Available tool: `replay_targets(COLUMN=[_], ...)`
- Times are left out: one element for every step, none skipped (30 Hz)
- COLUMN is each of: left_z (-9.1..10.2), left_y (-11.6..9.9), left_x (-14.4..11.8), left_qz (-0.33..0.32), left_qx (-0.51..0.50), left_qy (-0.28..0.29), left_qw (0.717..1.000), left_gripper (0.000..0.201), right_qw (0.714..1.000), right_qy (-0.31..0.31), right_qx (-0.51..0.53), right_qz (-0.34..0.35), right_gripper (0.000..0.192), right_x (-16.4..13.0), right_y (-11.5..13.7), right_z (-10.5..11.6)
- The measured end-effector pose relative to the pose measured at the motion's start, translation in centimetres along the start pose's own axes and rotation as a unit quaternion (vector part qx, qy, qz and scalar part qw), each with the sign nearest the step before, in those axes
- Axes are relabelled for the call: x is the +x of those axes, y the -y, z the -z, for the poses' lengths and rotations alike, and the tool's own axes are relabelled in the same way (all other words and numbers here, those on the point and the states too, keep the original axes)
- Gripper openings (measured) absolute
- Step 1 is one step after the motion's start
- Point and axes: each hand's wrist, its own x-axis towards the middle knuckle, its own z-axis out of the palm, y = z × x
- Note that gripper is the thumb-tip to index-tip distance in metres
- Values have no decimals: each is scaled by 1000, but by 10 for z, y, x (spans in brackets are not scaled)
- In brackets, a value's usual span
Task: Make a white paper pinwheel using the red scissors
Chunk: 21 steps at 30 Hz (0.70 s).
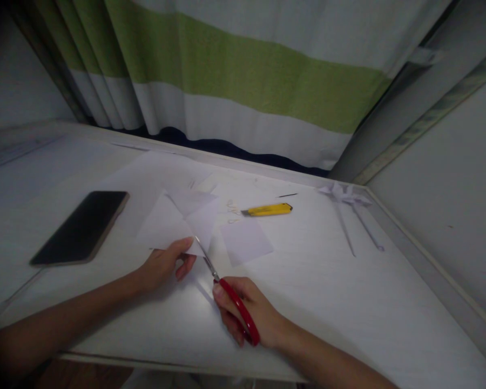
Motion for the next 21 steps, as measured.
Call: replay_targets(left_z=[0, 0, 0, 0, 0, 0, 0, 0, 0, 0, 0, 0, 0, 0, 0, 0, 0, 1, 1, 1, 1], left_y=[0, 1, 1, 1, 2, 2, 2, 2, 2, 2, 2, 3, 3, 3, 3, 3, 3, 3, 3, 3, 2], left_x=[0, 0, 0, 1, 1, 1, 1, 1, 1, 1, 1, 1, 1, 1, 1, 1, 1, 1, 1, 1, 1], left_qz=[-2, -4, -5, -6, -7, -8, -9, -10, -11, -12, -14, -15, -17, -18, -19, -19, -19, -19, -19, -19, -19], left_qx=[0, 1, 1, 1, 1, 1, 0, 0, 0, 0, -1, -1, -1, -1, -1, 0, 1, 2, 3, 5, 7], left_qy=[0, 0, 0, -2, -2, -2, -1, -1, -1, -2, -3, -4, -4, -4, -3, -2, 0, 1, 2, 4, 7], left_qw=[1000, 1000, 1000, 1000, 1000, 1000, 1000, 1000, 1000, 1000, 1000, 1000, 1000, 1000, 1000, 1000, 1000, 1000, 1000, 1000, 1000], left_gripper=[50, 50, 50, 50, 50, 50, 50, 50, 50, 50, 49, 49, 49, 49, 49, 49, 49, 49, 49, 49, 49], right_qw=[1000, 1000, 1000, 1000, 1000, 1000, 1000, 1000, 1000, 1000, 1000, 1000, 1000, 1000, 1000, 1000, 999, 999, 999, 999, 999], right_qy=[-1, -3, -4, -6, -8, -9, -11, -11, -12, -11, -10, -8, -5, 0, 3, 6, 6, 5, 4, 3, 4], right_qx=[0, 1, 1, 0, -3, -4, -7, -10, -11, -12, -10, -6, -2, 5, 12, 20, 26, 32, 38, 41, 42], right_qz=[0, 0, -1, -2, -3, -5, -5, -5, -5, -4, -3, -4, -6, -8, -11, -15, -19, -22, -24, -25, -24], right_gripper=[43, 43, 42, 42, 42, 43, 43, 44, 45, 45, 45, 44, 43, 42, 41, 40, 41, 41, 42, 42, 42], right_x=[0, 0, 0, 0, 0, 0, 0, 0, 0, 0, 0, 0, 0, 1, 1, 2, 2, 2, 3, 3, 3], right_y=[0, 0, 0, 1, 2, 2, 2, 3, 3, 3, 3, 2, 2, 1, 1, 1, 1, 2, 2, 3, 3], right_z=[0, 0, 0, 0, -1, -1, -1, -1, -1, -1, -1, 0, 0, 0, 0, 0, 0, -1, -1, -2, -2])
